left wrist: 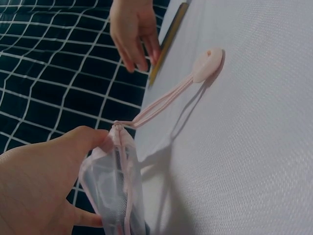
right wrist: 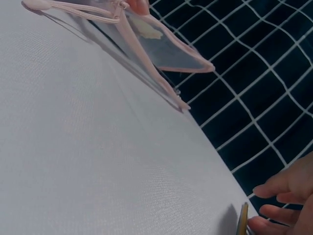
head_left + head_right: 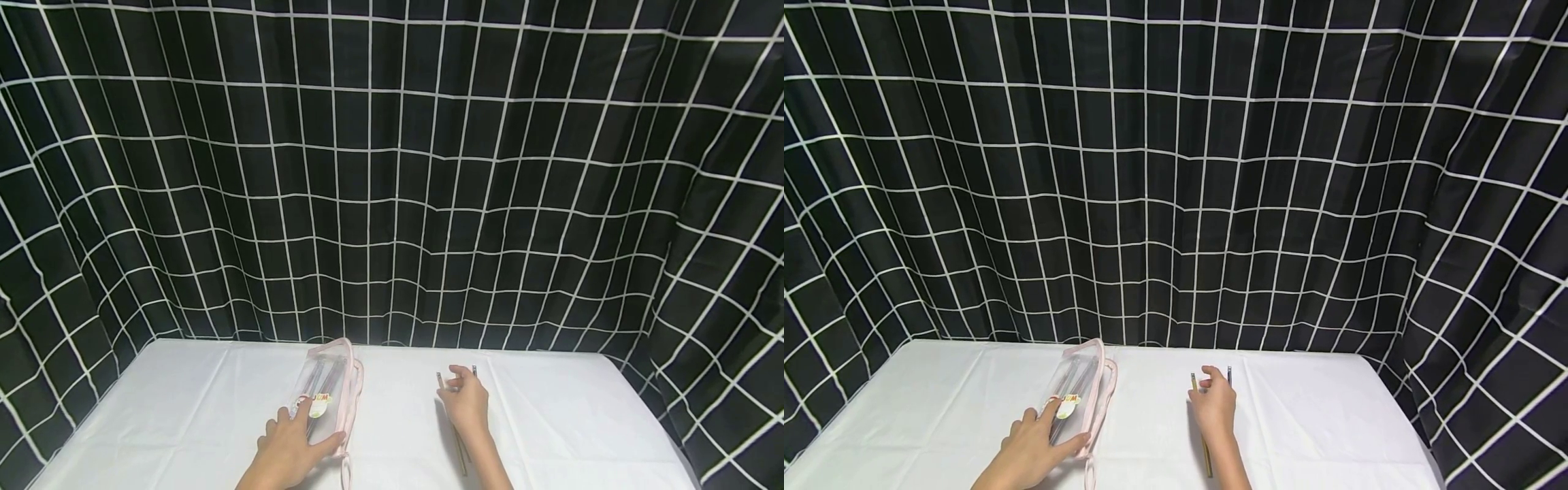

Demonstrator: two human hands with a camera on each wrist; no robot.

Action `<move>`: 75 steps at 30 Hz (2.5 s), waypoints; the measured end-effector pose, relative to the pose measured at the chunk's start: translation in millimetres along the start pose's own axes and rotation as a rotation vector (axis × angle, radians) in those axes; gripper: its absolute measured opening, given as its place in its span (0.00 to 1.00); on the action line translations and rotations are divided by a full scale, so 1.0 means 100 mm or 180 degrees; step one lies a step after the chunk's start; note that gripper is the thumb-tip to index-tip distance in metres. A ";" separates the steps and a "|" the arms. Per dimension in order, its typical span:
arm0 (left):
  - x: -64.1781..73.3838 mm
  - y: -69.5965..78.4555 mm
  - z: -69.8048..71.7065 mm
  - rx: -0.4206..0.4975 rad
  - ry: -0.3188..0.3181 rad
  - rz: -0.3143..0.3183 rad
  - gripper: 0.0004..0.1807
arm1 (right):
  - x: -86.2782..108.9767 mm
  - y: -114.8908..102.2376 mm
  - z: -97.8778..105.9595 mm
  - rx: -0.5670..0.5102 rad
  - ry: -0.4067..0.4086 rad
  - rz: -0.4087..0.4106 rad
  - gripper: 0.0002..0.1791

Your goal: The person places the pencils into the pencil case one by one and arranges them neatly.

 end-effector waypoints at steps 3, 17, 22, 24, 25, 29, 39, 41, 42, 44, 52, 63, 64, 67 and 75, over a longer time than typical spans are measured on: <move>0.00 0.00 0.00 -0.0006 0.0000 -0.0007 0.52 | 0.01 0.00 0.00 0.0051 -0.0030 0.0016 0.29; 0.00 -0.01 0.00 -0.0023 0.0012 -0.0012 0.52 | 0.03 0.00 0.00 0.0331 -0.0303 0.0118 0.30; 0.00 0.00 0.00 -0.0023 0.0027 -0.0033 0.53 | 0.03 0.00 0.00 0.0333 -0.0433 0.0110 0.30; 0.00 0.00 0.00 -0.0016 0.0035 -0.0035 0.53 | 0.03 0.00 0.00 0.0326 -0.0475 0.0108 0.30; 0.00 0.00 0.00 -0.0011 0.0038 -0.0036 0.53 | 0.03 0.00 0.00 0.0342 -0.0491 0.0112 0.30; 0.01 0.00 0.00 0.0006 0.0051 -0.0027 0.52 | 0.02 0.00 -0.02 0.0441 -0.0555 0.0183 0.28; 0.01 0.00 0.00 0.0021 0.0035 -0.0008 0.53 | 0.01 -0.01 -0.06 0.0600 -0.0681 0.0283 0.24; 0.01 0.00 0.00 0.0019 0.0034 -0.0007 0.53 | 0.01 -0.02 -0.06 0.0607 -0.0697 0.0296 0.23; 0.01 0.00 0.00 0.0014 0.0033 -0.0010 0.53 | 0.02 -0.02 -0.06 0.0605 -0.0706 0.0304 0.22; 0.00 -0.01 0.00 0.0009 0.0031 -0.0009 0.53 | 0.02 -0.03 -0.07 0.0583 -0.0726 0.0313 0.22; 0.01 -0.01 0.00 0.0027 0.0025 -0.0007 0.53 | 0.05 -0.03 -0.07 0.0540 -0.0746 0.0277 0.20; 0.01 -0.01 0.00 0.0034 0.0056 -0.0040 0.53 | 0.03 -0.02 -0.07 0.0444 -0.0766 0.0274 0.19; 0.01 -0.01 0.00 0.0033 0.0057 -0.0042 0.53 | 0.03 -0.02 -0.07 0.0426 -0.0774 0.0247 0.19; 0.01 -0.01 0.00 0.0033 0.0061 -0.0044 0.52 | 0.03 -0.01 -0.07 0.0347 -0.0805 0.0156 0.20; 0.00 0.00 0.00 0.0004 0.0061 -0.0044 0.53 | 0.07 0.00 -0.08 -0.0045 -0.1007 -0.0107 0.23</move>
Point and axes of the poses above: each hand's wrist, its own x-axis away from the middle knuckle, its own z-axis out of the back of the hand, y = z × x, the point moved 4 cm from there along -x, towards the middle knuckle, and after that the axes turned 2 degrees about -z, right-handed, at the moved point
